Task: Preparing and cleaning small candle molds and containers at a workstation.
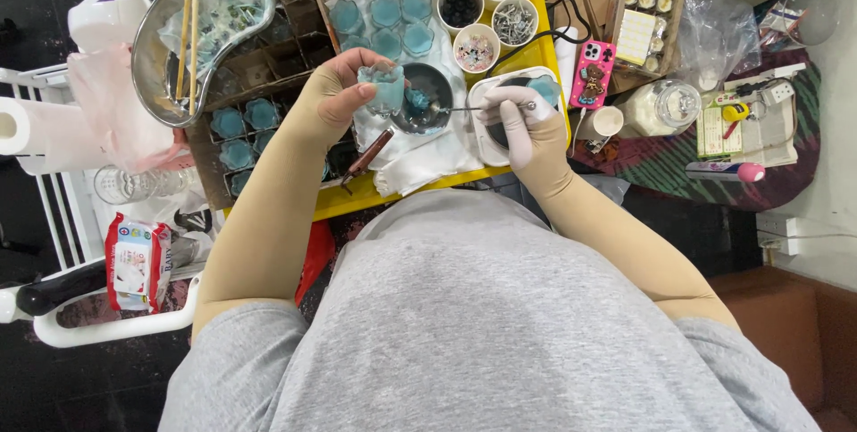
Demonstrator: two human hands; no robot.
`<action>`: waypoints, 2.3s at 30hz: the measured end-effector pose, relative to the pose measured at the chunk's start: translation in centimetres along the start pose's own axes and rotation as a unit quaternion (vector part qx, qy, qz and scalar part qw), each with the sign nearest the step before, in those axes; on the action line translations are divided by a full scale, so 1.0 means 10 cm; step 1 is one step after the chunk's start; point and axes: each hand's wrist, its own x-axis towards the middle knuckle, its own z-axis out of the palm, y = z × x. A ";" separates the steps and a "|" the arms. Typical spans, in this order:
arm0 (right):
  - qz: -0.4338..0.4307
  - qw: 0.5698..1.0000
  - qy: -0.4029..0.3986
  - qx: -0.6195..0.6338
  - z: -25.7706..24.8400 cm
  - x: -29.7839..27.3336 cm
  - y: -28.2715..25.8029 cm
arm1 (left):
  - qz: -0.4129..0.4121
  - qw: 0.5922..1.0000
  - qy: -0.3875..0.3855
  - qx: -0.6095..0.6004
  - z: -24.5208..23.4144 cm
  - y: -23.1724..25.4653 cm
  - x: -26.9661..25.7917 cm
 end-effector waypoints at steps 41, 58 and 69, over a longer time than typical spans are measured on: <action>-0.063 0.968 -0.091 -0.223 -0.13 -0.57 -0.37 | 0.120 0.800 -0.263 0.527 0.69 -0.58 1.19; -0.055 0.972 -0.012 -0.228 0.01 -0.48 -0.40 | 0.156 0.793 -0.067 0.585 0.50 -0.22 0.81; -0.082 0.968 -0.011 -0.238 0.38 -0.16 -0.36 | 0.024 0.596 0.063 0.800 0.22 -0.18 -0.56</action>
